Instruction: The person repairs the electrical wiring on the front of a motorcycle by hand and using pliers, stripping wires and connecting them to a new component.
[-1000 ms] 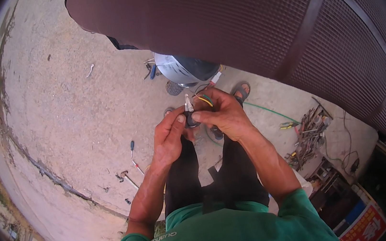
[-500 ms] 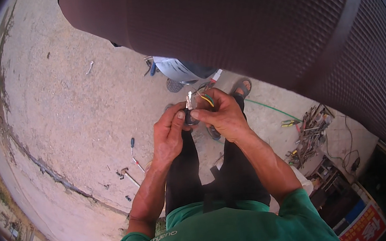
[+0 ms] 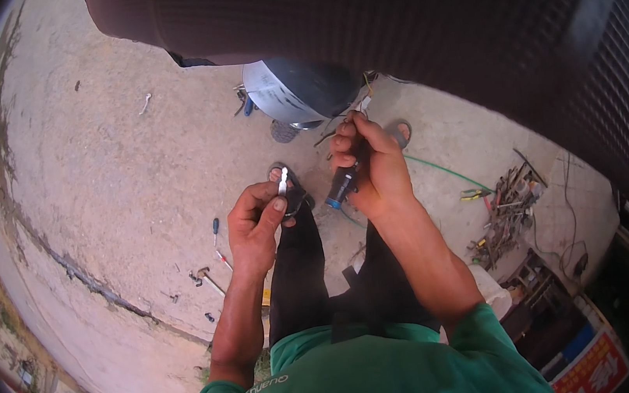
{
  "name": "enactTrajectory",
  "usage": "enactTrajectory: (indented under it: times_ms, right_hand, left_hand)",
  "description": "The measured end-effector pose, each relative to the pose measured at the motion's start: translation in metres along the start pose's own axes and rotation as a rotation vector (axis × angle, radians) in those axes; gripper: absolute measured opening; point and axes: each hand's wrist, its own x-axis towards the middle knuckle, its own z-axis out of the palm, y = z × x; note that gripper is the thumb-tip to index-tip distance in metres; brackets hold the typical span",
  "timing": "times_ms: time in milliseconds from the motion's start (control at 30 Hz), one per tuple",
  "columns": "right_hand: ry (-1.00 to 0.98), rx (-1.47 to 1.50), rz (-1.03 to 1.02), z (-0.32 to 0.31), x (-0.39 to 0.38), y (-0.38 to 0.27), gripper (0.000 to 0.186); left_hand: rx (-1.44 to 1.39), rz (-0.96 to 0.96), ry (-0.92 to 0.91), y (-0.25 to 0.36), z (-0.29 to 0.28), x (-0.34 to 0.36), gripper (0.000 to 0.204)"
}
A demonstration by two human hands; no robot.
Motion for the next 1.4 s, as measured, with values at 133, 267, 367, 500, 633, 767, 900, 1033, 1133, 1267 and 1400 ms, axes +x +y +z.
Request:
enactTrajectory:
  times_ms: [133, 267, 367, 500, 633, 767, 900, 1033, 1133, 1267, 1400]
  right_hand:
    - [0.012, 0.144, 0.027, -0.002, 0.003, 0.001, 0.011]
    - [-0.006, 0.224, 0.066, -0.006, 0.005, 0.002, 0.011]
    - [-0.016, 0.219, 0.055, -0.006, 0.005, 0.002, 0.011]
    - [-0.062, 0.247, 0.079, -0.009, 0.004, 0.006, 0.015]
    - [-0.051, 0.205, 0.028, -0.007, 0.001, 0.011, 0.013]
    - [0.078, 0.020, -0.120, 0.008, -0.012, 0.027, 0.011]
    - [-0.072, 0.024, -0.148, -0.002, -0.012, 0.031, 0.012]
    - [0.001, -0.023, -0.183, -0.006, -0.008, 0.031, 0.012]
    - [-0.012, -0.069, -0.188, 0.000, -0.012, 0.036, 0.009]
    - [-0.002, -0.053, -0.184, 0.000, -0.009, 0.036, 0.010]
    - [-0.099, -0.043, -0.176, -0.011, -0.006, 0.030, 0.011]
  left_hand:
    - [0.130, 0.114, -0.077, 0.007, 0.008, -0.028, 0.014]
    - [0.303, 0.236, -0.110, 0.022, 0.016, -0.033, 0.014]
    - [0.310, 0.223, -0.123, 0.019, 0.017, -0.035, 0.014]
    - [0.162, 0.078, -0.138, 0.011, 0.018, -0.036, 0.014]
    - [0.122, 0.068, -0.120, 0.009, 0.021, -0.036, 0.014]
    - [0.196, 0.103, -0.114, 0.005, 0.025, -0.036, 0.012]
    - [0.212, 0.034, -0.080, 0.010, 0.031, -0.036, 0.011]
    - [0.212, 0.028, -0.073, 0.004, 0.032, -0.029, 0.010]
    - [0.208, 0.034, -0.102, 0.003, 0.031, -0.018, 0.009]
    - [0.092, -0.165, -0.095, 0.000, 0.034, -0.012, 0.013]
    - [0.023, -0.185, -0.072, -0.004, 0.034, -0.018, 0.014]
